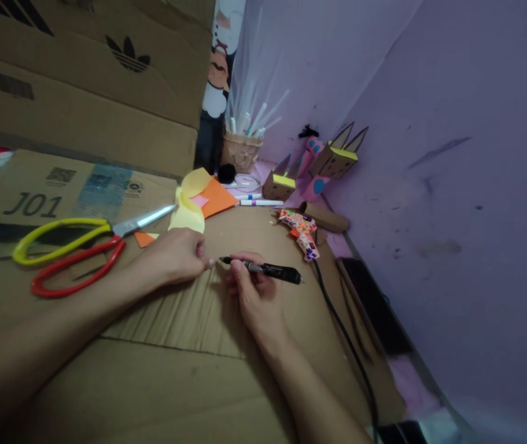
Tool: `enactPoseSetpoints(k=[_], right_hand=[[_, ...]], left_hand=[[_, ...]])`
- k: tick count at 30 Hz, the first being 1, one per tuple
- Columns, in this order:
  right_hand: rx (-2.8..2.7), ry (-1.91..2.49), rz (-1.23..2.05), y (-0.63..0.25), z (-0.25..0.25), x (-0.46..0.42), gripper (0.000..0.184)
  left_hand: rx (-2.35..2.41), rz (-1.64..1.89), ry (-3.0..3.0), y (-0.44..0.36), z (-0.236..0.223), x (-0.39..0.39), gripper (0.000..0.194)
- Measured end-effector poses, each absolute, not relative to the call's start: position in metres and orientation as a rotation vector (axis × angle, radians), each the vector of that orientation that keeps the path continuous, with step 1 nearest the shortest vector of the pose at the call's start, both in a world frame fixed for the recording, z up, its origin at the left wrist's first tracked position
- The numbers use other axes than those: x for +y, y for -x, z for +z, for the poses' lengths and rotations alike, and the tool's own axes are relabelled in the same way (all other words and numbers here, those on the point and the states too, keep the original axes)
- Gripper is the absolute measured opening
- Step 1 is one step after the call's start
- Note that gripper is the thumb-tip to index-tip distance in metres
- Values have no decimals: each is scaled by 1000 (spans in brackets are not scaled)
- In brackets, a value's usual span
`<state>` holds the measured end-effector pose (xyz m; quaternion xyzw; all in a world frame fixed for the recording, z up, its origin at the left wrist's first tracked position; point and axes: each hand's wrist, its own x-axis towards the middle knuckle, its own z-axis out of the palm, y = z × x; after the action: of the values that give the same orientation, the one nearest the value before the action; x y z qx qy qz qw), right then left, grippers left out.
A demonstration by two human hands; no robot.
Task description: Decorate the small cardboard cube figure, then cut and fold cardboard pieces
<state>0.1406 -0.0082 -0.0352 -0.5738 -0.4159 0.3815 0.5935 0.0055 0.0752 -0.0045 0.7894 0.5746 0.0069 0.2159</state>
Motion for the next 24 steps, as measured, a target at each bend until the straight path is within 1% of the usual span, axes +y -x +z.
enactPoseSetpoints(k=[8,24], right_hand=[[-1073,1364,866,-141,-39,-8,28],[-1162,1398,843,-142,-42,-10,25]], left_hand=[[1592,14,-2195,-6,-6,76,21],[1589,30,-2195,-4,-7,75,25]])
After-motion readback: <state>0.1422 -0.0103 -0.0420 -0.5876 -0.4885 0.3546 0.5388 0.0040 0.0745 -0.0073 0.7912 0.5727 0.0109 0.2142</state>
